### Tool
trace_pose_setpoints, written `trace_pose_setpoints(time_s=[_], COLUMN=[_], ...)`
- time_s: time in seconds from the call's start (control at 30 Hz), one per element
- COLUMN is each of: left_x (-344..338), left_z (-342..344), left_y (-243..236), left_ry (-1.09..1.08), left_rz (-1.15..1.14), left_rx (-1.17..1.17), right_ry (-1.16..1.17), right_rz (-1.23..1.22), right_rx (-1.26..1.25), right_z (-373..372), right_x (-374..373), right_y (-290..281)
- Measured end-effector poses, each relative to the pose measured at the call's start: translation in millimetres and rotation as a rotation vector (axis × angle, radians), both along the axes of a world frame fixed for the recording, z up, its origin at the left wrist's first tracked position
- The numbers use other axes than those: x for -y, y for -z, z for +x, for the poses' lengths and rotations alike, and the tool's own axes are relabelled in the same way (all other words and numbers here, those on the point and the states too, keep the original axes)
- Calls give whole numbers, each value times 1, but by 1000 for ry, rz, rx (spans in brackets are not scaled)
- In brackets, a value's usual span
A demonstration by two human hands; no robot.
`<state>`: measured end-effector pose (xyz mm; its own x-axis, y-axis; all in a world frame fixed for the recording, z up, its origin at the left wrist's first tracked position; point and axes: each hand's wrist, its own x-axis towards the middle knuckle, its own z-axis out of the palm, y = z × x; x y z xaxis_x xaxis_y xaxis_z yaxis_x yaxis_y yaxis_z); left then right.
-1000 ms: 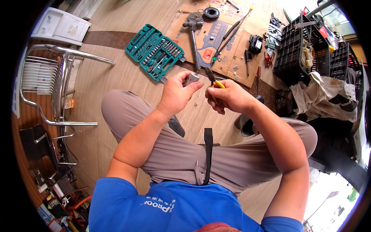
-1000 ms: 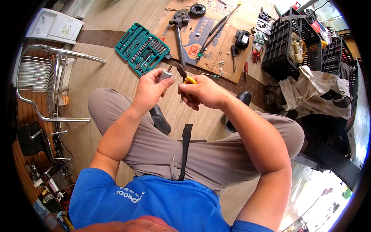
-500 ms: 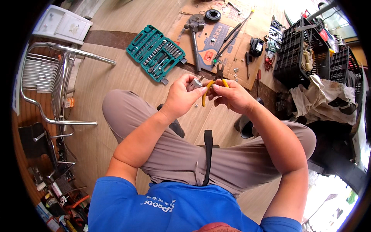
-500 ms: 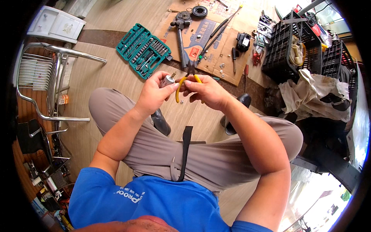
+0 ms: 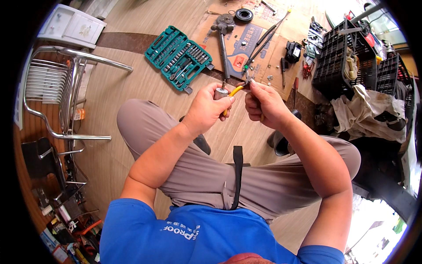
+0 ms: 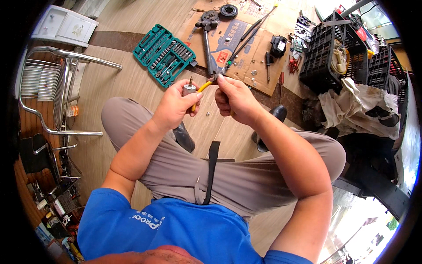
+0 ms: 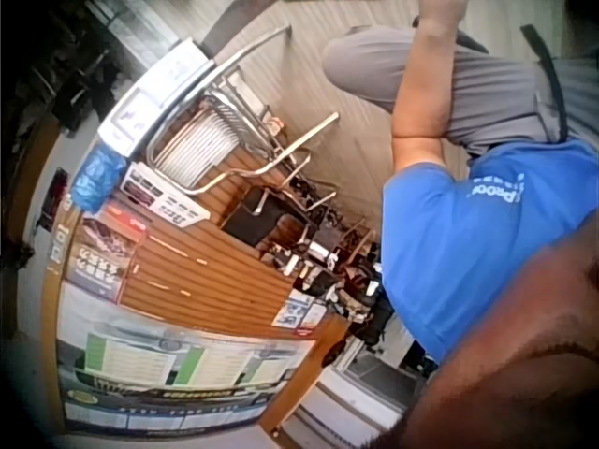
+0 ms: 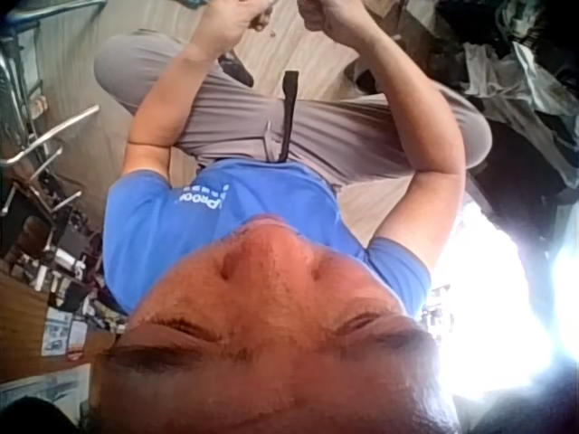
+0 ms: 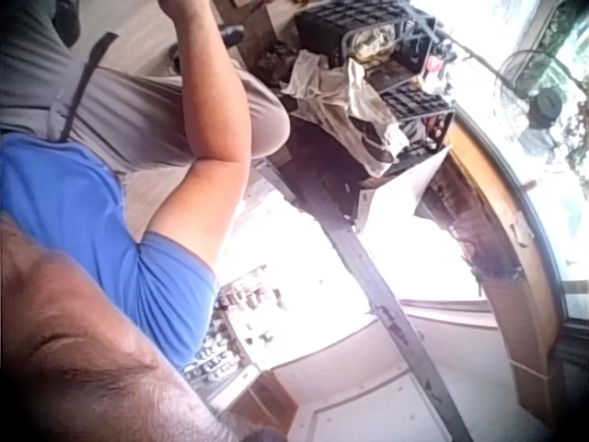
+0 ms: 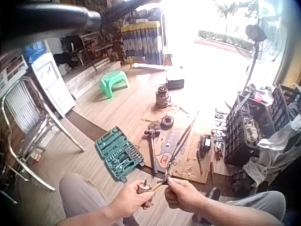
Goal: The person uses pliers to pull and twist small metal components inside a cylindrical part, rotating the object by hand to access different internal sections.
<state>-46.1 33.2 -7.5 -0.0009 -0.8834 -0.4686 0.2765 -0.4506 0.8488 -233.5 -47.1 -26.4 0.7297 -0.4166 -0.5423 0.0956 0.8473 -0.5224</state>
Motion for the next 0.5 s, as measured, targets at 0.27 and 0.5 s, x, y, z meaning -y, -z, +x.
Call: trace_pose_setpoints(time_s=[0.27, 0.5], left_x=[-1, -4], left_z=[-4, -7], left_y=[8, 14], left_ry=[-104, -128], left_rz=[7, 13], left_rx=[-88, -127], right_ry=[55, 64], right_rz=[-42, -35], right_rx=[-94, -101], right_z=[9, 12], right_x=[-8, -12], right_y=[-4, -8])
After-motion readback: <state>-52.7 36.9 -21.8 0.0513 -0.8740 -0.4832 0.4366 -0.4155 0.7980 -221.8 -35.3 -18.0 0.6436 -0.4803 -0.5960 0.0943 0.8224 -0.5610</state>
